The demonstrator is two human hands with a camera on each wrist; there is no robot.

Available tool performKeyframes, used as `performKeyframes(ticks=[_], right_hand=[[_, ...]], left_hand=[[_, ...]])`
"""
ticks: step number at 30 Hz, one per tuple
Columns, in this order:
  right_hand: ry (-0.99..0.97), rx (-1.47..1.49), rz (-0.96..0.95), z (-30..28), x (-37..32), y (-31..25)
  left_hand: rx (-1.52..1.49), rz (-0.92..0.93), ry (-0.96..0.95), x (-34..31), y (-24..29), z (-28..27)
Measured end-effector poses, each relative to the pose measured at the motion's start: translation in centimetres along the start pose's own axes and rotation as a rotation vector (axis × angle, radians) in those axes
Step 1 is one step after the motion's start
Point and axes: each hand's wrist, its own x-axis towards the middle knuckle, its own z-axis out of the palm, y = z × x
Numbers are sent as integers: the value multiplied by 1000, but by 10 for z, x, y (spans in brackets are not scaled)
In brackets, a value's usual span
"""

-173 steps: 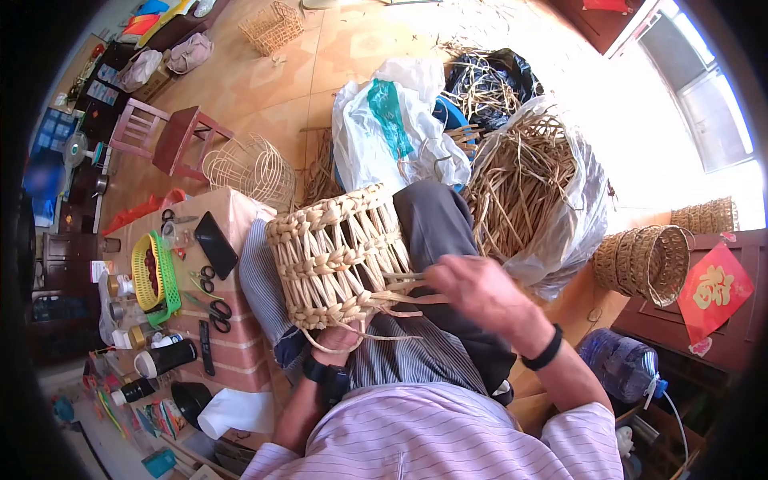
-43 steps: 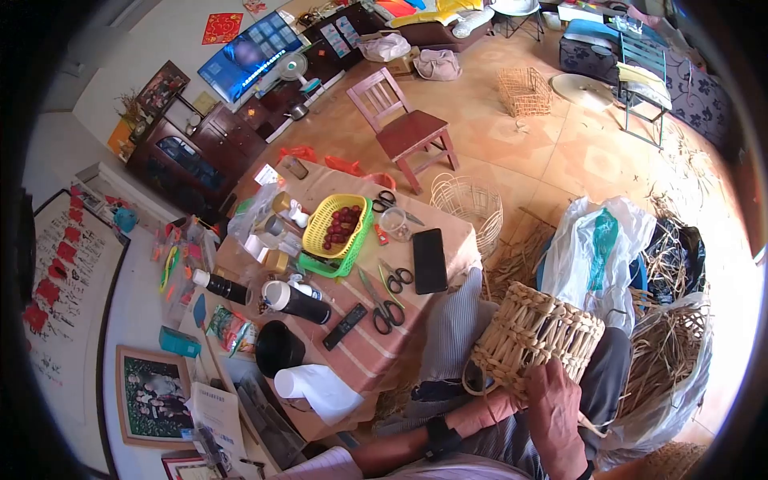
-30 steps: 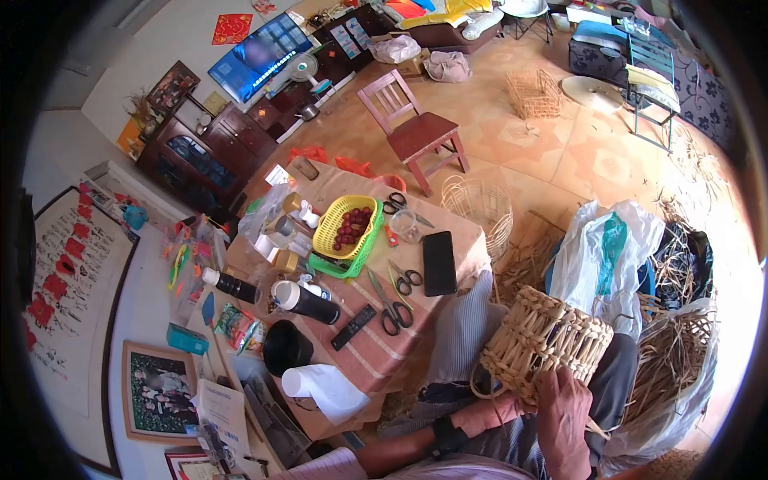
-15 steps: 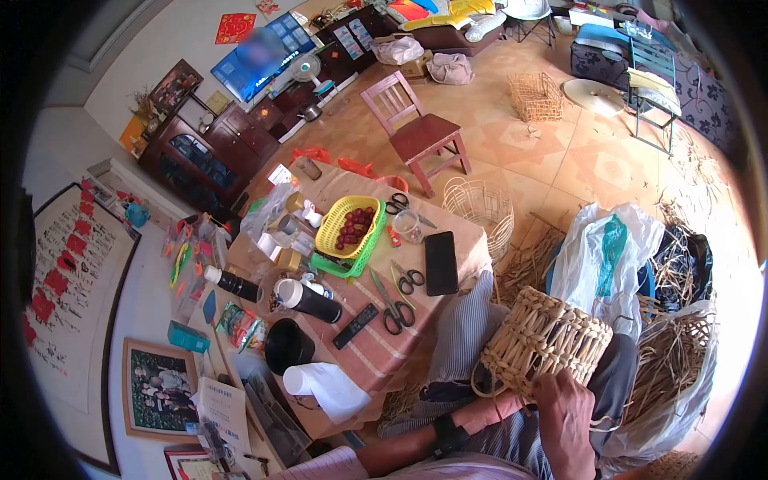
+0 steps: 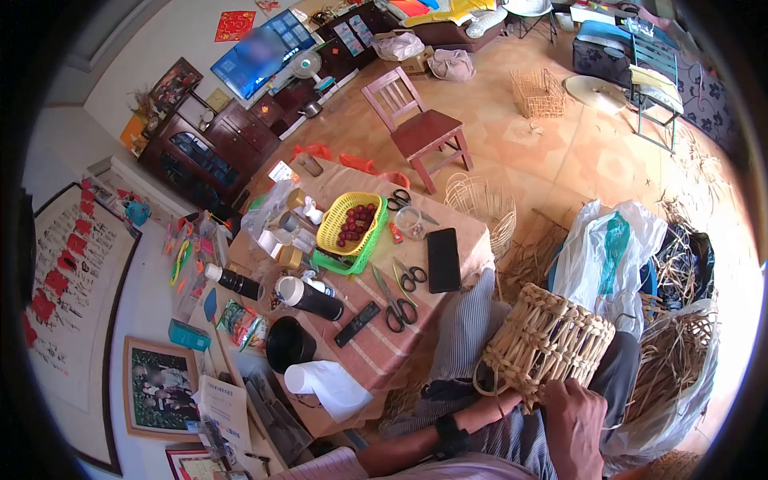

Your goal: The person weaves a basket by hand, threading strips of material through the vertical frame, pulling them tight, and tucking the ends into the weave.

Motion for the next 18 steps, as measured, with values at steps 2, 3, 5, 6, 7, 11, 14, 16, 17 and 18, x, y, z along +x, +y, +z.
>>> performKeyframes(ticks=[2, 3, 5, 6, 7, 11, 14, 16, 17, 18], right_hand=[[63, 29, -13, 0, 4, -3], [98, 42, -22, 1, 7, -4], [59, 33, -21, 11, 8, -1], [59, 44, -27, 13, 8, -2], [60, 56, -34, 15, 8, -3], [45, 75, -29, 20, 12, 4], [26, 72, -14, 26, 12, 11], [35, 69, -38, 35, 14, 15], [33, 51, -23, 38, 11, 21], [21, 57, -19, 35, 11, 22]], left_hand=[[71, 6, -5, -2, -30, -6], [109, 14, -10, -1, -47, -9], [198, 24, -7, 0, -52, -10], [248, 24, 0, -1, -46, -8], [234, 16, -5, -1, -40, -5], [128, -5, -28, 1, -23, -5], [101, -12, -38, 2, -24, -8], [93, -14, -35, 3, -29, -14], [81, -13, -34, 2, -31, -16], [58, -13, -31, 0, -32, -16]])
